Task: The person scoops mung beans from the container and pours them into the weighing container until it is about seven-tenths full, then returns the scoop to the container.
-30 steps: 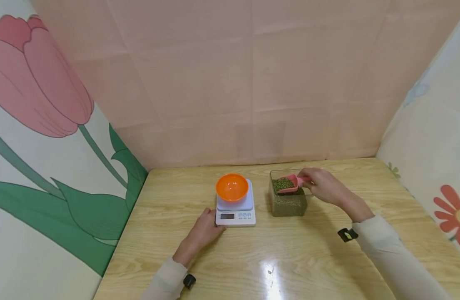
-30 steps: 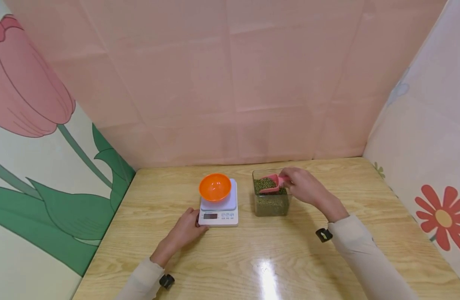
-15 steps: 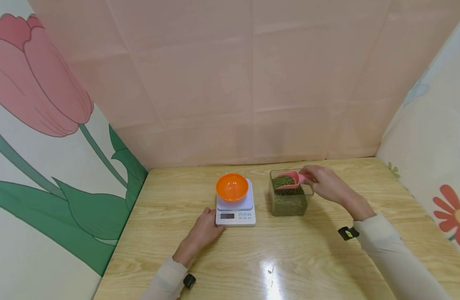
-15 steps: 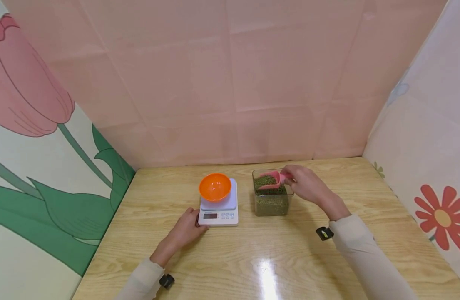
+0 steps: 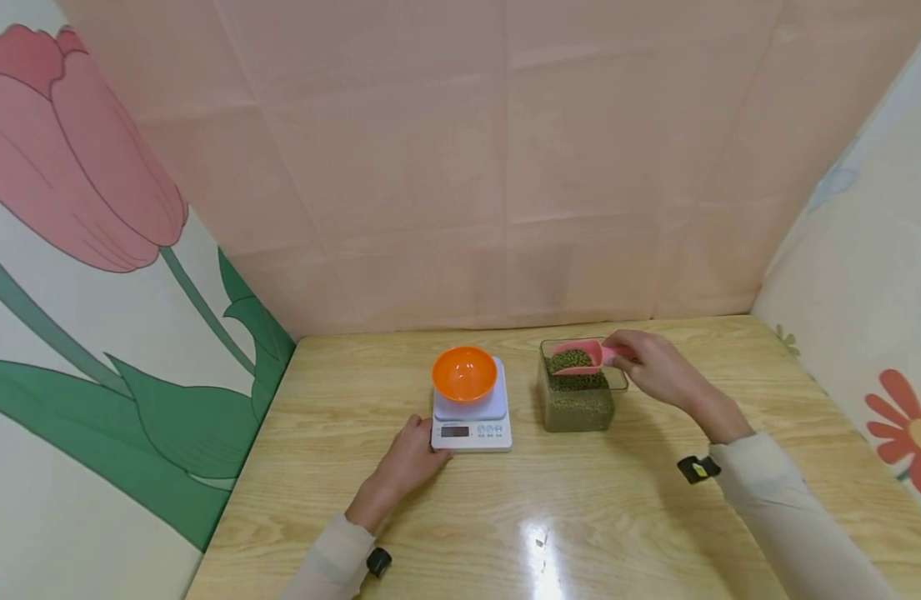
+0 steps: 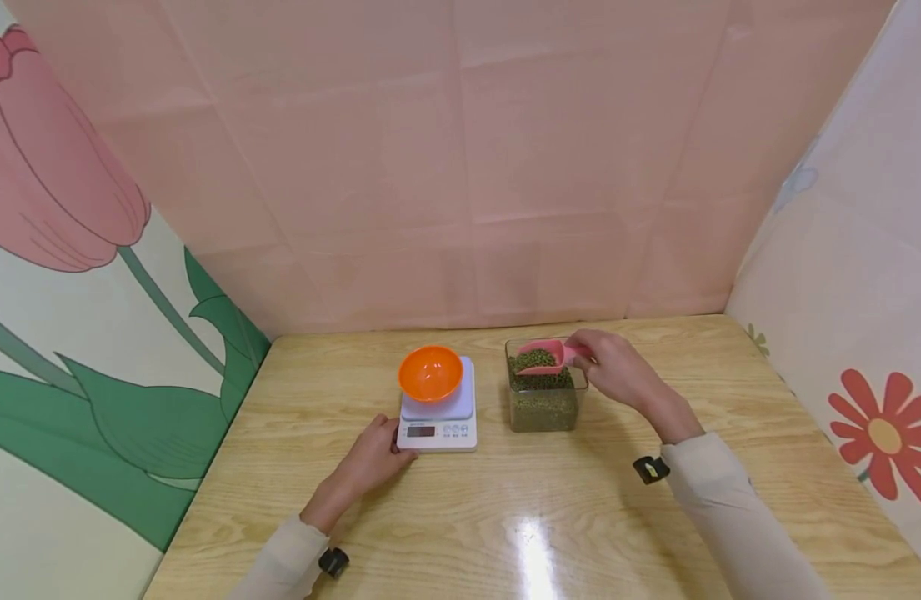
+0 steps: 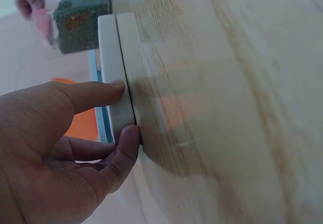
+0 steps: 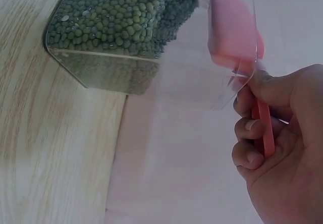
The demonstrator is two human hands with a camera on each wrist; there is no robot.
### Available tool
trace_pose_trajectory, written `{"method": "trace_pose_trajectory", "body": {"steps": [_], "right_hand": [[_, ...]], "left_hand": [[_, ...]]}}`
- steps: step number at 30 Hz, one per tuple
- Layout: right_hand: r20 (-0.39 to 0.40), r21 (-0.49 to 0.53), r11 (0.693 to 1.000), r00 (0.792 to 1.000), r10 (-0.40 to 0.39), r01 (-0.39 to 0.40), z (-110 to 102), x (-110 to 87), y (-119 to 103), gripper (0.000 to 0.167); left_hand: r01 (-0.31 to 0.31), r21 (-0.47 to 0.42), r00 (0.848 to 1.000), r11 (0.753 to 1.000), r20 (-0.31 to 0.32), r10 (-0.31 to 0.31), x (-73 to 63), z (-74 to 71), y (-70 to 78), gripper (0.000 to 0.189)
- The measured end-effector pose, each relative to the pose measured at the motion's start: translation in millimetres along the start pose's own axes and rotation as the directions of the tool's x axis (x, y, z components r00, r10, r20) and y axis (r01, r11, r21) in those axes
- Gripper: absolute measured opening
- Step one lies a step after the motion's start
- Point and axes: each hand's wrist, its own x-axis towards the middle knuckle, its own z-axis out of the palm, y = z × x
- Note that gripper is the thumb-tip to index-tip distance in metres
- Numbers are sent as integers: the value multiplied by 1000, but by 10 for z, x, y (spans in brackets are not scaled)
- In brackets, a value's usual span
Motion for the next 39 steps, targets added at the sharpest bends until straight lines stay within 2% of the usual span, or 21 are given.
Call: {"method": "trace_pose_trajectory", "body": {"steps": [4, 13, 28, 39], "right_hand": [[-12, 8, 1000, 1000, 7, -7, 8, -11, 19, 15], [-27, 27, 999, 999, 33, -33, 29, -29, 41, 16], [-68, 26, 999, 997, 22, -21, -21, -8, 6, 19], [-42, 55, 998, 999, 35, -33, -63, 38, -93, 24]], "left_hand": [[14, -8, 1000, 1000, 7, -14, -4, -6, 4, 52], [-9, -4, 1000, 1000, 21, 9, -2, -7, 0, 53], [-19, -2, 1000, 1000, 14, 19, -8, -6, 4, 51], [-5, -22, 1000, 1000, 9, 5, -19, -7, 7, 50]]}}
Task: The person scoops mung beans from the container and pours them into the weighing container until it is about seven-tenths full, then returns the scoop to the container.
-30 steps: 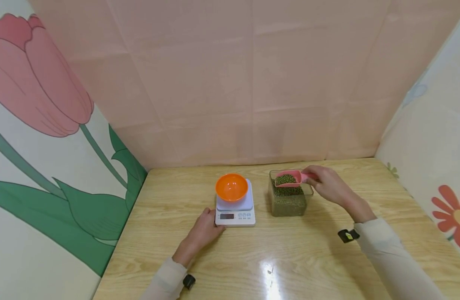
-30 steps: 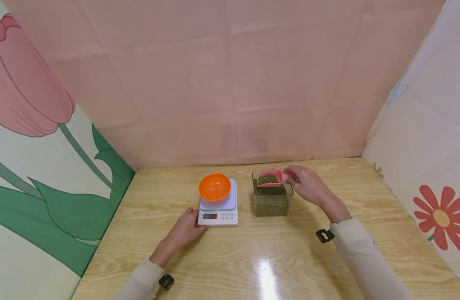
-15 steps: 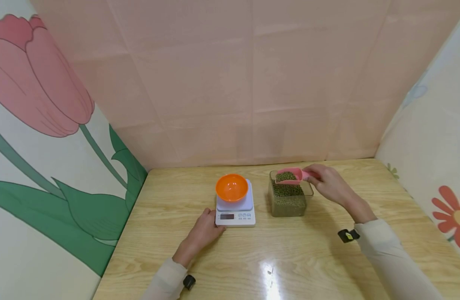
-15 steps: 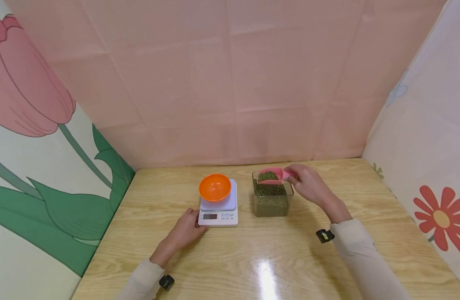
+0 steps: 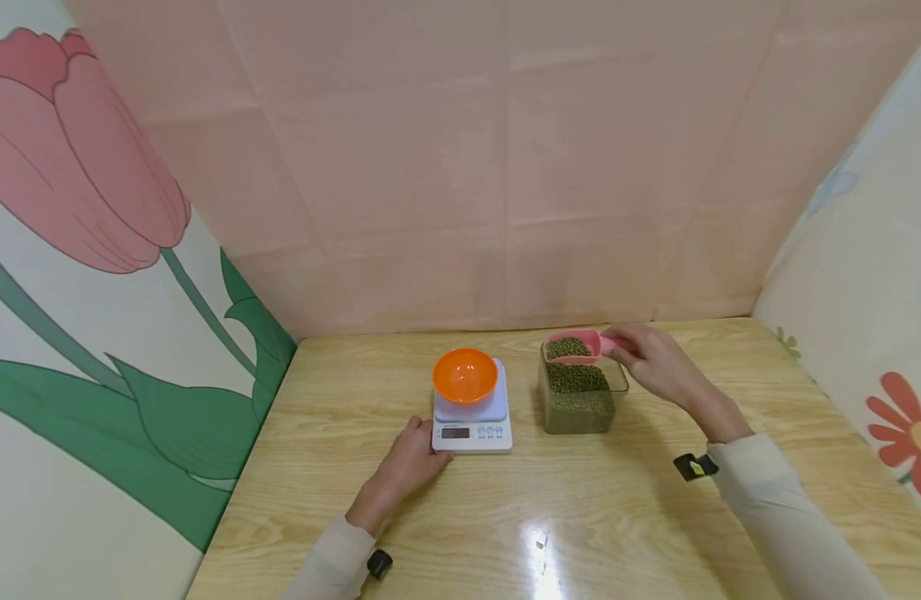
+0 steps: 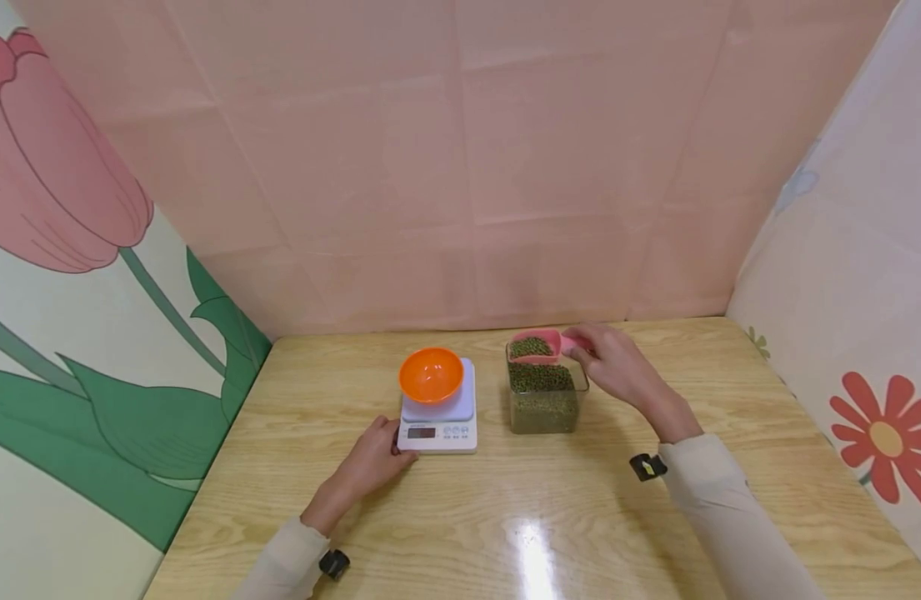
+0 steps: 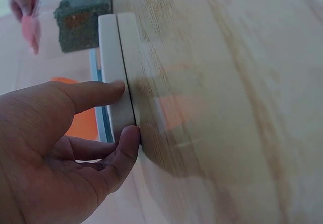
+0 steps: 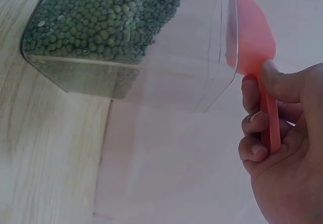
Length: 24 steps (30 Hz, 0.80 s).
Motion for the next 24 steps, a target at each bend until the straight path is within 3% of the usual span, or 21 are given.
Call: {"method": "trace_pose_trajectory", "body": {"steps": [19, 24], "right_hand": [[-20, 11, 994, 994, -111, 111, 117, 200, -190, 20], [-4, 19, 994, 994, -108, 108, 152, 252, -232, 22]], "left_hand": [[7, -8, 1000, 1000, 12, -6, 4, -5, -14, 52], [6, -8, 1000, 1000, 10, -6, -1, -3, -20, 51]]}}
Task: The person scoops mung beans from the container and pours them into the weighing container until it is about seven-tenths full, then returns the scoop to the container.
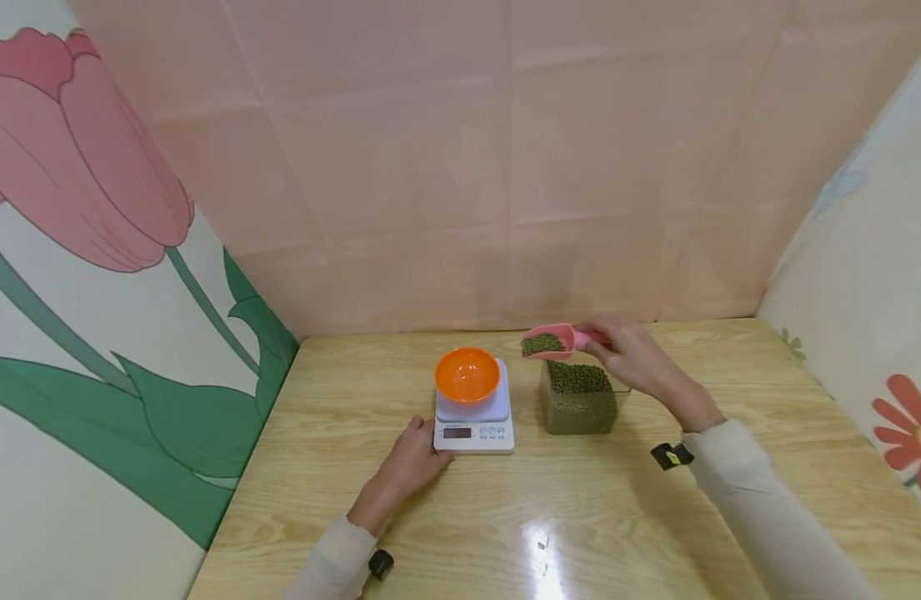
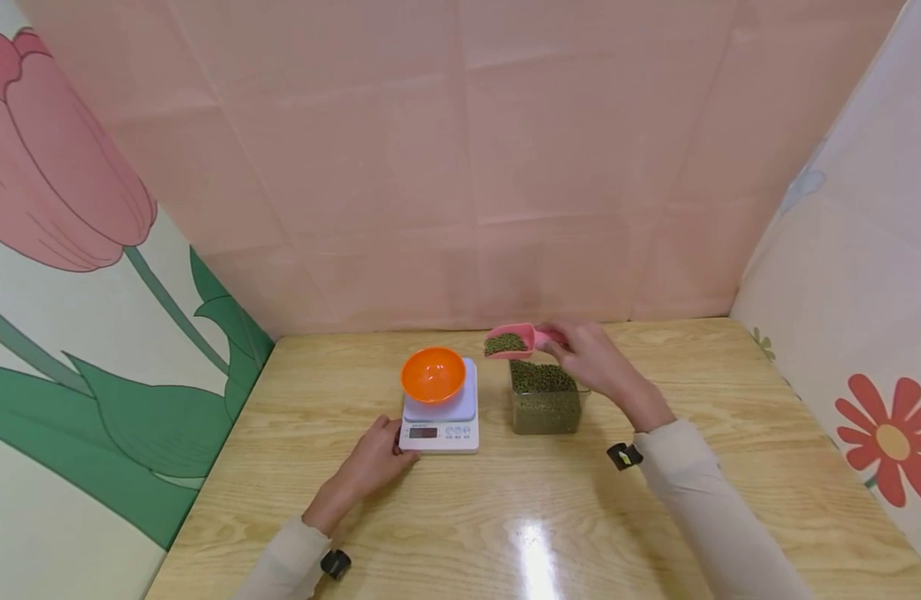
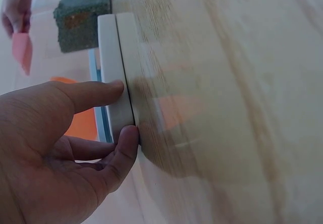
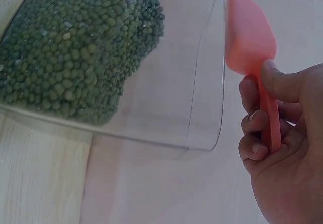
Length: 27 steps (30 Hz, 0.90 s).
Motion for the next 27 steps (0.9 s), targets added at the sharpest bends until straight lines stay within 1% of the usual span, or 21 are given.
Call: {"method": "trace_pose_trajectory", "body": {"steps": [6, 11, 19, 24, 27], "right_hand": [[25, 32, 999, 1000, 8, -8, 23, 46, -50, 24], [35, 35, 999, 999, 0, -2, 53, 78, -90, 23], [19, 39, 998, 999, -49, 48, 114, 132, -159, 23], [37, 54, 998, 998, -46, 44, 163, 172, -190, 24], [49, 57, 997, 998, -44, 42, 197, 194, -204, 25]], "left_hand": [[-4, 6, 1000, 1000, -7, 4, -2, 2, 9, 51], [0, 10, 1000, 1000, -12, 0, 1, 12, 9, 51], [6, 10, 1000, 1000, -17, -6, -8, 13, 5, 51], [2, 3, 1000, 1000, -15, -2, -2, 14, 4, 51], [-13, 4, 1000, 1000, -19, 13, -2, 18, 2, 51]]}}
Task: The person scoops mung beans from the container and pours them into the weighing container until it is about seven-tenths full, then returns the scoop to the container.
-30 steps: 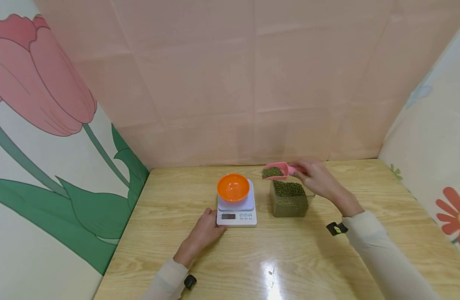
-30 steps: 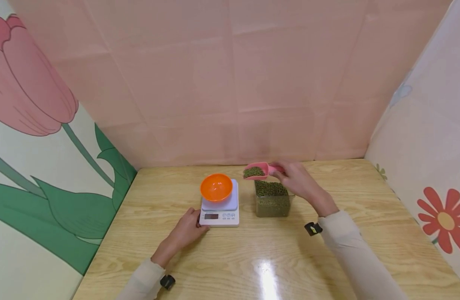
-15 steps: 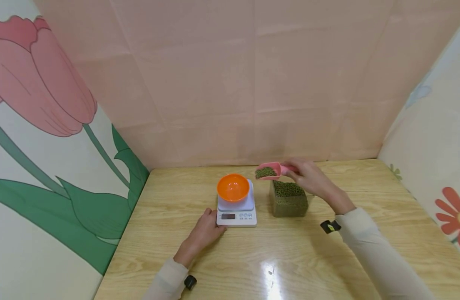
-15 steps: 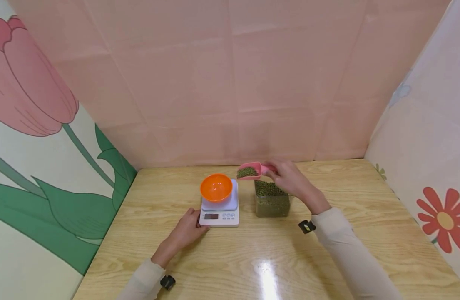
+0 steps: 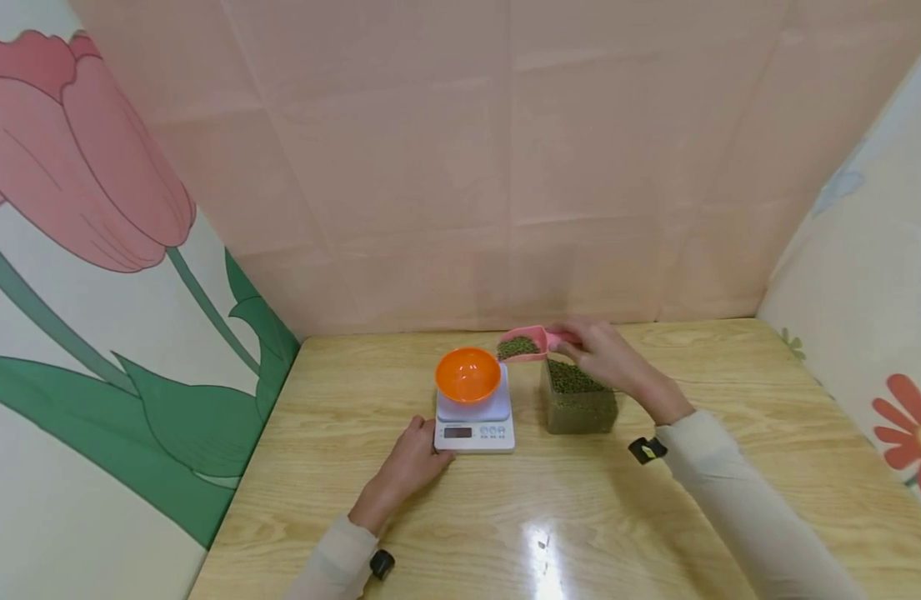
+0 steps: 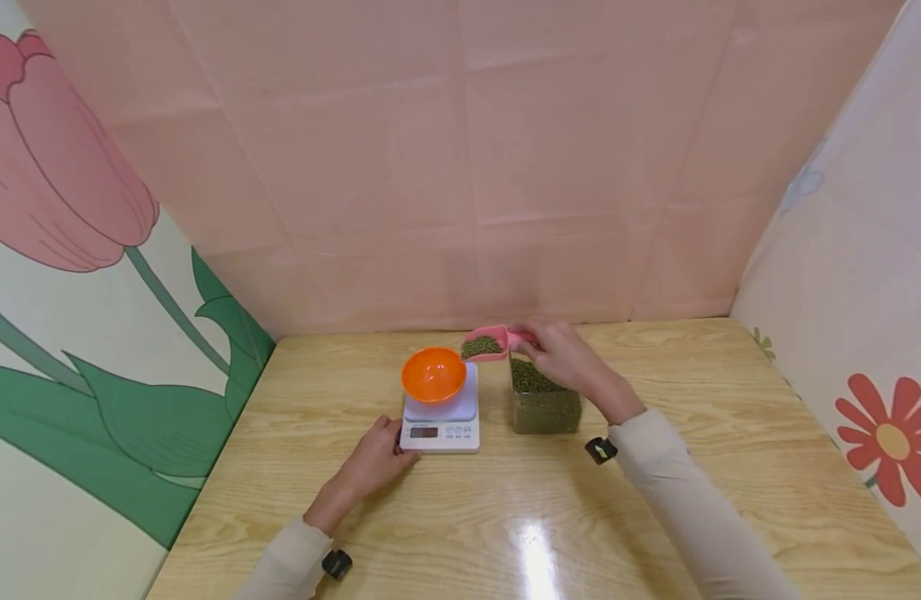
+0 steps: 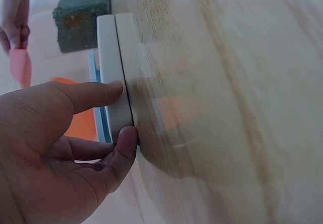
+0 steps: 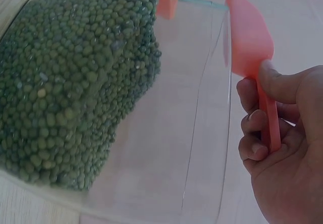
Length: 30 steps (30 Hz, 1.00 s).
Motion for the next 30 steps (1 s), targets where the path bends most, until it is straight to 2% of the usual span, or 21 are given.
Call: {"method": "trace_pose_trajectory", "body": {"steps": [30], "right_hand": [[73, -63, 995, 994, -75, 80, 247, 189, -89, 24]], "left_hand": [[49, -4, 999, 999, 7, -49, -1, -10, -7, 53]]}}
